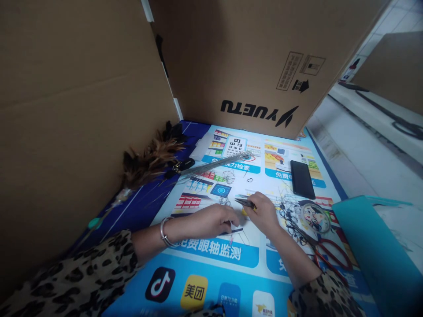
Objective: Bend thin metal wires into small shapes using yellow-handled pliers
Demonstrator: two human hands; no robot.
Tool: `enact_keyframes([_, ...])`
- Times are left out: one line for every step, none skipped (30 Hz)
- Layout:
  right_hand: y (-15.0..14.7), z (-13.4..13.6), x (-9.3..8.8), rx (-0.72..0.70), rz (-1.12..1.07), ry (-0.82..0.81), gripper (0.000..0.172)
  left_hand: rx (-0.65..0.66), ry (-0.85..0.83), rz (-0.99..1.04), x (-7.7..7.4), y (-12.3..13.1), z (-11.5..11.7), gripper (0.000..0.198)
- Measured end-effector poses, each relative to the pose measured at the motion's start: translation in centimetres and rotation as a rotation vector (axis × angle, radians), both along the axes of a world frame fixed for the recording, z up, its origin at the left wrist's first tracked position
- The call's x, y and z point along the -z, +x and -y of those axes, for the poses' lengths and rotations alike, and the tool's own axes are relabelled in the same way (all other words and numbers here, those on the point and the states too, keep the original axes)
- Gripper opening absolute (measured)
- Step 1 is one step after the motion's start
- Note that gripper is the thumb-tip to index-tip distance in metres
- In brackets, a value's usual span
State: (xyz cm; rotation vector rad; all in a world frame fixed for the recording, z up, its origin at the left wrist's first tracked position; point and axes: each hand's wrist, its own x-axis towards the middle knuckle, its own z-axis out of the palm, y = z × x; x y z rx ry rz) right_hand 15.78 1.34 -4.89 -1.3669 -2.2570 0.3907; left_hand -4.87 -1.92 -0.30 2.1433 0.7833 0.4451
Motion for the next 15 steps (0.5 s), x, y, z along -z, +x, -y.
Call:
enact_keyframes([0.0, 0.0, 0.0, -0.002, -0.016, -0.003, 0.002, -0.019, 0.021, 0.003, -0.2, 0.1, 0.1, 0.02])
enact_keyframes([0.1, 0.0, 0.0, -0.004, -0.038, -0.007, 0.002, -0.037, 0.035, 0.01, -0.2, 0.1, 0.1, 0.02])
enact_keyframes([0.1, 0.0, 0.0, -0.008, -0.069, -0.01, 0.002, -0.059, 0.042, 0.024, -0.3, 0.2, 0.1, 0.019])
enact_keyframes([0.1, 0.0, -0.1, -0.014, -0.107, -0.015, 0.003, -0.092, 0.045, 0.044, -0.2, 0.3, 0.1, 0.017])
enact_keyframes([0.2, 0.0, -0.1, -0.025, -0.151, -0.022, 0.005, -0.142, 0.043, 0.068, 0.0, 0.4, 0.1, 0.015])
enact_keyframes([0.2, 0.1, -0.2, -0.038, -0.201, -0.031, 0.007, -0.205, 0.032, 0.097, 0.2, 0.4, 0.0, 0.012])
enact_keyframes([0.1, 0.1, -0.3, -0.054, -0.25, -0.044, 0.009, -0.28, 0.011, 0.131, 0.5, 0.5, -0.2, 0.01])
enact_keyframes([0.1, 0.2, -0.4, -0.07, -0.297, -0.058, 0.011, -0.358, -0.025, 0.17, 0.8, 0.6, -0.3, 0.009])
enact_keyframes([0.0, 0.3, -0.6, -0.086, -0.337, -0.075, 0.013, -0.429, -0.079, 0.215, 1.2, 0.6, -0.5, 0.009])
enact_keyframes([-0.1, 0.4, -0.8, -0.104, -0.37, -0.092, 0.015, -0.48, -0.147, 0.265, 1.5, 0.7, -0.7, 0.012])
enact_keyframes([-0.3, 0.5, -0.9, -0.122, -0.393, -0.107, 0.016, -0.507, -0.225, 0.316, 1.8, 0.7, -0.8, 0.014])
enact_keyframes([-0.4, 0.6, -1.1, -0.144, -0.407, -0.12, 0.016, -0.52, -0.296, 0.352, 2.1, 0.7, -1.0, 0.015])
enact_keyframes([-0.5, 0.8, -1.2, -0.166, -0.411, -0.131, 0.016, -0.524, -0.351, 0.377, 2.3, 0.7, -1.1, 0.016])
enact_keyframes([-0.7, 0.9, -1.3, -0.184, -0.411, -0.136, 0.016, -0.523, -0.386, 0.392, 2.5, 0.7, -1.1, 0.016])
enact_keyframes([-0.8, 0.9, -1.3, -0.194, -0.407, -0.136, 0.016, -0.522, -0.402, 0.402, 2.6, 0.7, -1.1, 0.016])
